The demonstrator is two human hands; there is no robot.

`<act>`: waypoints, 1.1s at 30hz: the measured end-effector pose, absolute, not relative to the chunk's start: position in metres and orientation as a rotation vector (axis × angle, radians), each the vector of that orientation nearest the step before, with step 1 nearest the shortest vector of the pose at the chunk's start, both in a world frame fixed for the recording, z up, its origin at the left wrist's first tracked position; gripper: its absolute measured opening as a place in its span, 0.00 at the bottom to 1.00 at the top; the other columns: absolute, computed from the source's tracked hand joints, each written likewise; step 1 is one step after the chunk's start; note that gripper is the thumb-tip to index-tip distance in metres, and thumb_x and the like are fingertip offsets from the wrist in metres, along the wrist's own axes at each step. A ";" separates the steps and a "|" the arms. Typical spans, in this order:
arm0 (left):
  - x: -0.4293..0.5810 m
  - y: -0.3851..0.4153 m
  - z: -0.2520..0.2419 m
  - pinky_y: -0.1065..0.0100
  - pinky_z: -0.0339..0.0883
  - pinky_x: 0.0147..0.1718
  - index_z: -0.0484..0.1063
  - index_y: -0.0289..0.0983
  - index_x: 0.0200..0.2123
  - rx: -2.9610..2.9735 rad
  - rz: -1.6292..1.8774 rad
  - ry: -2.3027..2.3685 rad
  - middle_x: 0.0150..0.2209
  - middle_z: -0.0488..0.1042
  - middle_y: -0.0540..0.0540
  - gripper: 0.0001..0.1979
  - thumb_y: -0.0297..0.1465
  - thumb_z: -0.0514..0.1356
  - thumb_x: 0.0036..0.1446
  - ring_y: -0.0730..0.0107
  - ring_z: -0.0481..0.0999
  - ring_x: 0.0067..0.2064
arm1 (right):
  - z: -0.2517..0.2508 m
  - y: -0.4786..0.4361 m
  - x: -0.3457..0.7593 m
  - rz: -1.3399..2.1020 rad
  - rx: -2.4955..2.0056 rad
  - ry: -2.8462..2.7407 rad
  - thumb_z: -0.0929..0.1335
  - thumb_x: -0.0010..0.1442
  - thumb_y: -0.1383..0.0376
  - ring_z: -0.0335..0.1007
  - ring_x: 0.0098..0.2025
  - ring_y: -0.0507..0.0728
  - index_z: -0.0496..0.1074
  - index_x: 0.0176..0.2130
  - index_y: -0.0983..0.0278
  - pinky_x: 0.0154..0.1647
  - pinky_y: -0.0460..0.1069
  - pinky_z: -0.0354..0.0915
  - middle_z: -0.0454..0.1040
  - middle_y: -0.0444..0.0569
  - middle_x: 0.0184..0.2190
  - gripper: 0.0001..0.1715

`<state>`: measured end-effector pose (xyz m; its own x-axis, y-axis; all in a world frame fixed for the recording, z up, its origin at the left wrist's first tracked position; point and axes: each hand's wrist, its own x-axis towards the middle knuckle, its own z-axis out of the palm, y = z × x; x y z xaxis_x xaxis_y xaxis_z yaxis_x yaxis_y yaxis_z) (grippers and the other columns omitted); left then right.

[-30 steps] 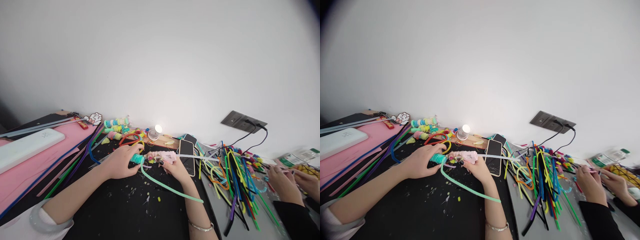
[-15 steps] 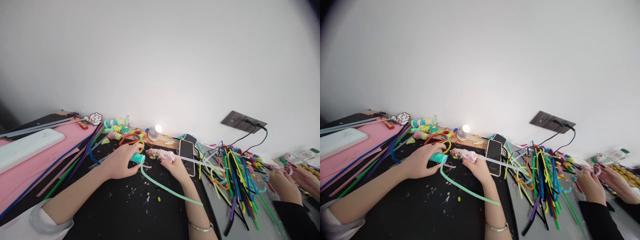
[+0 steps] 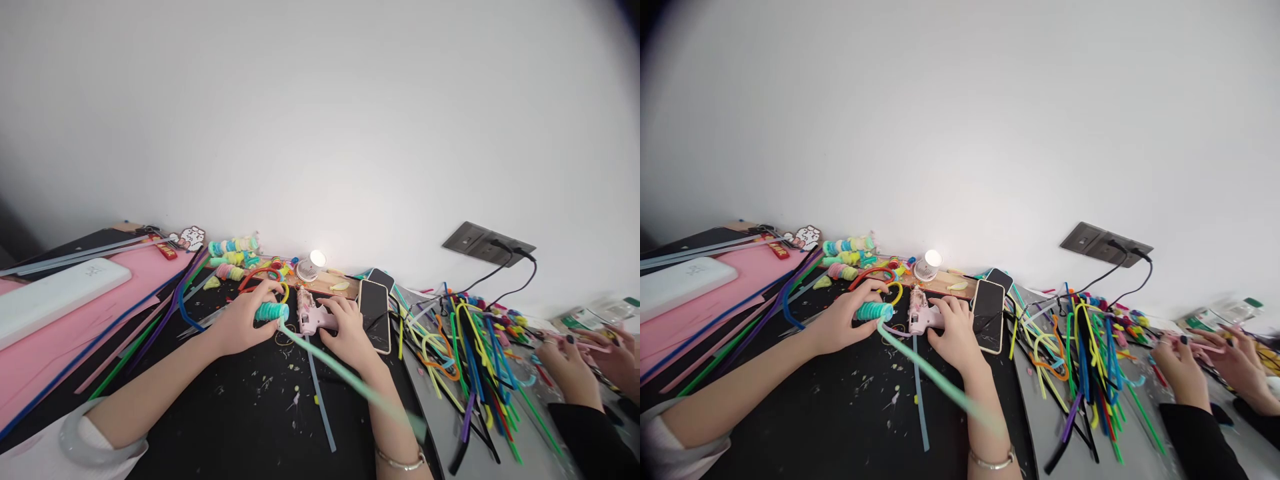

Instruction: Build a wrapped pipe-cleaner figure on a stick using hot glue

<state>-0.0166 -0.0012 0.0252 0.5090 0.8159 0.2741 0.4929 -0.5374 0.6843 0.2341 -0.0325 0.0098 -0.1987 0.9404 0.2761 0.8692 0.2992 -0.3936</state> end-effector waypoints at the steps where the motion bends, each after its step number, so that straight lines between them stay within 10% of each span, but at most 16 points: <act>1: -0.017 -0.001 0.026 0.65 0.65 0.34 0.55 0.40 0.48 2.206 0.791 1.067 0.33 0.75 0.49 0.17 0.32 0.54 0.56 0.64 0.75 0.32 | 0.013 -0.033 0.232 0.202 -1.571 -2.103 0.69 0.51 0.72 0.62 0.55 0.66 0.69 0.55 0.57 0.56 0.61 0.58 0.70 0.52 0.53 0.31; 13: -0.011 -0.002 0.020 0.65 0.64 0.35 0.58 0.41 0.50 2.267 0.633 1.108 0.32 0.76 0.49 0.19 0.34 0.55 0.54 0.59 0.77 0.33 | 0.025 -0.050 0.198 0.433 -1.272 -2.120 0.71 0.56 0.65 0.60 0.29 0.53 0.64 0.29 0.61 0.34 0.48 0.55 0.64 0.40 0.24 0.10; 33: -0.003 -0.017 0.017 0.64 0.64 0.35 0.62 0.43 0.49 2.416 0.782 0.907 0.36 0.77 0.48 0.25 0.30 0.60 0.45 0.56 0.77 0.38 | 0.004 -0.039 0.196 0.918 -1.129 -1.608 0.64 0.65 0.56 0.53 0.25 0.52 0.65 0.26 0.62 0.27 0.47 0.51 0.60 0.41 0.23 0.19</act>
<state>-0.0029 -0.0166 0.0168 0.6247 0.6982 0.3496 0.4486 -0.6874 0.5712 0.1965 -0.0395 0.0042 -0.1392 0.9533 0.2680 0.2534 0.2960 -0.9210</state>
